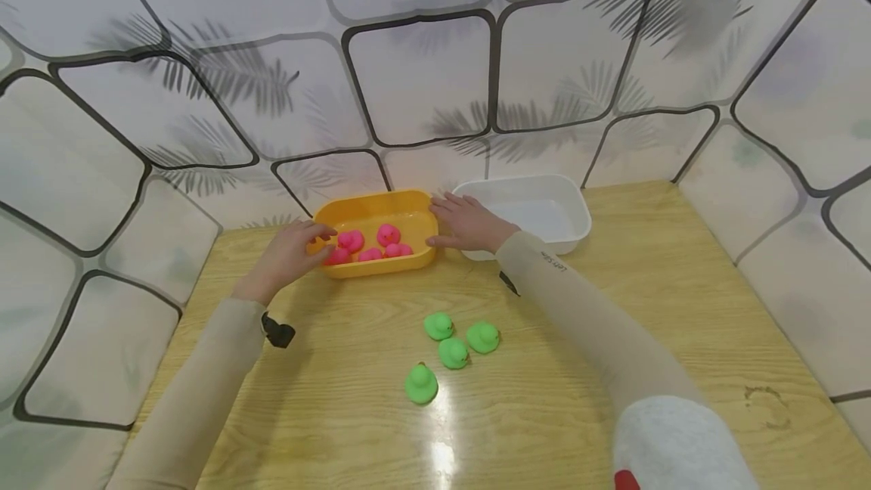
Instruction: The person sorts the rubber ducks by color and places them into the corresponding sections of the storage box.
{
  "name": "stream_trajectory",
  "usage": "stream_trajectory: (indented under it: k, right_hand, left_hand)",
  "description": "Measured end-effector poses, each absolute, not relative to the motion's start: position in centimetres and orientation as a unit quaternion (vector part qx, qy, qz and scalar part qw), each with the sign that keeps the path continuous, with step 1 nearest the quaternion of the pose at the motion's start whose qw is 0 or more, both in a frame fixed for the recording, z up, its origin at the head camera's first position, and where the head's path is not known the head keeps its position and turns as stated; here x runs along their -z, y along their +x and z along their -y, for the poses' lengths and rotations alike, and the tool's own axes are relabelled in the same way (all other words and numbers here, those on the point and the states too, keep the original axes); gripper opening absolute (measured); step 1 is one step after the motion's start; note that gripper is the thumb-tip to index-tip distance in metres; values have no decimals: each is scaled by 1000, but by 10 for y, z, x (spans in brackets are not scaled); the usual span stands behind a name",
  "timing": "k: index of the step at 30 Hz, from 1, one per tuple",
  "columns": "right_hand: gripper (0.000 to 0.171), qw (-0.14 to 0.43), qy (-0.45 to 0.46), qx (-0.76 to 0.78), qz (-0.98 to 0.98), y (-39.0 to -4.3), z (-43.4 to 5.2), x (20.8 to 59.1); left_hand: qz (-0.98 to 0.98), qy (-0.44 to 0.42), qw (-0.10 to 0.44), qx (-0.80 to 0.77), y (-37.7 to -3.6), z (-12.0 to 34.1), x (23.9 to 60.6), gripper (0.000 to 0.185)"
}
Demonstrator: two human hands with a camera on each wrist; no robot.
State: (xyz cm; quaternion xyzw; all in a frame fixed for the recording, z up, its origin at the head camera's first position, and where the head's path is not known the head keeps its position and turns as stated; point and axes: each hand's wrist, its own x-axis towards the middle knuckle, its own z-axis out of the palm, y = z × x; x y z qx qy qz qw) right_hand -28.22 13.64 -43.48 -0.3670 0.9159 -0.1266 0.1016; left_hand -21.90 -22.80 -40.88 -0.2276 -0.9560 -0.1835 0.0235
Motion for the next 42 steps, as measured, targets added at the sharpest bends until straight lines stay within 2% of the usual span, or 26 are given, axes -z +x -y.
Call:
stream_trajectory:
  k: [9,17,27,31,37,42]
  right_hand:
    - [82,110,-369,131,-914,-281,-135,428]
    - [77,99,-374,174,-905,-279,-140,425]
    - [52,48,-409,209,-887,-262,-149,419]
    - [43,24,-431,209,-878,-250,-152,418]
    - [33,18,-452,208,-867,-227,-154,416]
    - [29,37,-472,204,-857,-208,-154,424]
  left_hand:
    - [952,-257,42,162,-217,218,405,25]
    - [948,-274,22,160,-220,194,405,26]
    - [931,-323,57,162,-227,166,410,24]
    - [931,-325,51,158,-232,150,413,27]
    - [930,-331,35,157,-238,127,413,33]
    - [921,-354,40,160,-245,110,412,35]
